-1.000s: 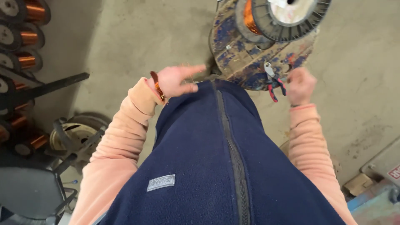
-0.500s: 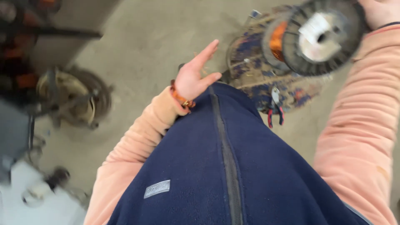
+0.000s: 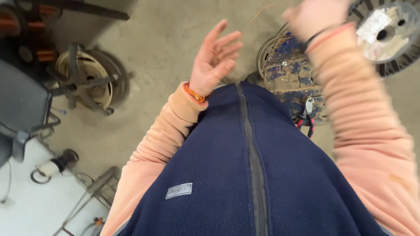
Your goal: Winding and untangling copper wire into a coil in a workshop.
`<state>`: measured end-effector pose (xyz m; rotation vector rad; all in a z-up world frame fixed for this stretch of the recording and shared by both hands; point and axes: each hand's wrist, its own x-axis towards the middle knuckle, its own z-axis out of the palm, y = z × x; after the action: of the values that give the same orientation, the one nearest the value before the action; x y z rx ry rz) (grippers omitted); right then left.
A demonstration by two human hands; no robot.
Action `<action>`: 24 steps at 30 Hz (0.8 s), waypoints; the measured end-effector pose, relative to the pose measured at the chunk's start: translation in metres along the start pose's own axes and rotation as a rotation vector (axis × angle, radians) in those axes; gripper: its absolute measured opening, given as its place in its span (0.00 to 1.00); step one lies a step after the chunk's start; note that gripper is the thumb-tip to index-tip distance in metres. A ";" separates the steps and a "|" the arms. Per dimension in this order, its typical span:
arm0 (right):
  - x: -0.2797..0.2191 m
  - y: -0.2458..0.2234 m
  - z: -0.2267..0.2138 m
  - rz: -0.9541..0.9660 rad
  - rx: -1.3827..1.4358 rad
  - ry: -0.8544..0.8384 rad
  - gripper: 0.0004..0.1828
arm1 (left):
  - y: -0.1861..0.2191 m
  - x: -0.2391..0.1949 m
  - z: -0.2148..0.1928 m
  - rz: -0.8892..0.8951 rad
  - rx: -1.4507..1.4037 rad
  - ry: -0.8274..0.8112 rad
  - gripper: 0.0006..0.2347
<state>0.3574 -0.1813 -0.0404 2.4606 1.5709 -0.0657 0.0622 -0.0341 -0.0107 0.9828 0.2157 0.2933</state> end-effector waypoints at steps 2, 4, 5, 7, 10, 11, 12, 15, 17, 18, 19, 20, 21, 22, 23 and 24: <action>-0.041 -0.043 0.005 0.065 0.068 -0.087 0.33 | 0.006 0.003 -0.014 0.013 0.055 0.019 0.36; -0.086 -0.067 0.007 0.137 0.135 -0.173 0.33 | 0.011 0.009 -0.027 0.027 0.104 0.033 0.35; -0.114 -0.071 0.007 0.147 0.260 -0.075 0.28 | 0.012 0.013 -0.033 0.002 0.122 0.024 0.35; -0.164 -0.071 0.002 0.190 0.378 0.016 0.23 | 0.013 0.020 -0.040 -0.043 0.129 -0.012 0.35; -0.220 -0.055 -0.010 0.309 0.369 0.123 0.22 | 0.014 0.036 -0.038 -0.226 0.189 -0.214 0.35; -0.237 -0.049 -0.009 0.356 0.373 0.108 0.23 | 0.013 0.041 -0.032 -0.302 0.294 -0.346 0.35; -0.254 -0.044 -0.010 0.403 0.376 0.093 0.23 | 0.013 0.046 -0.027 -0.373 0.400 -0.479 0.34; -0.297 -0.023 0.011 0.524 0.724 0.171 0.20 | 0.013 0.059 -0.002 -0.378 0.529 -0.742 0.33; -0.327 0.005 0.052 0.588 1.023 0.237 0.20 | 0.012 0.065 0.014 -0.389 0.505 -0.863 0.31; -0.341 0.019 0.073 0.628 1.331 0.301 0.20 | 0.013 0.067 0.021 -0.403 0.483 -0.966 0.30; -0.345 0.034 0.085 0.626 1.329 0.305 0.20 | 0.010 0.068 0.027 -0.399 0.485 -0.968 0.30; -0.348 0.049 0.096 0.748 1.543 0.363 0.23 | 0.008 0.068 0.032 -0.454 0.391 -1.038 0.28; -0.348 0.066 0.108 0.862 1.759 0.413 0.26 | 0.006 0.068 0.037 -0.506 0.296 -1.095 0.26; -0.343 0.092 0.121 0.851 1.760 0.407 0.26 | 0.007 0.068 0.045 -0.500 0.299 -1.086 0.26; -0.334 0.119 0.134 0.912 1.840 0.495 0.26 | 0.007 0.068 0.053 -0.528 0.152 -1.074 0.26; -0.325 0.146 0.147 0.974 1.919 0.584 0.27 | 0.008 0.068 0.061 -0.551 0.005 -1.060 0.26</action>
<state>0.3620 -0.5603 -0.1091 4.5349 -0.5723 -1.2378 0.1432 -0.0546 0.0253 0.9286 -0.4820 -0.7357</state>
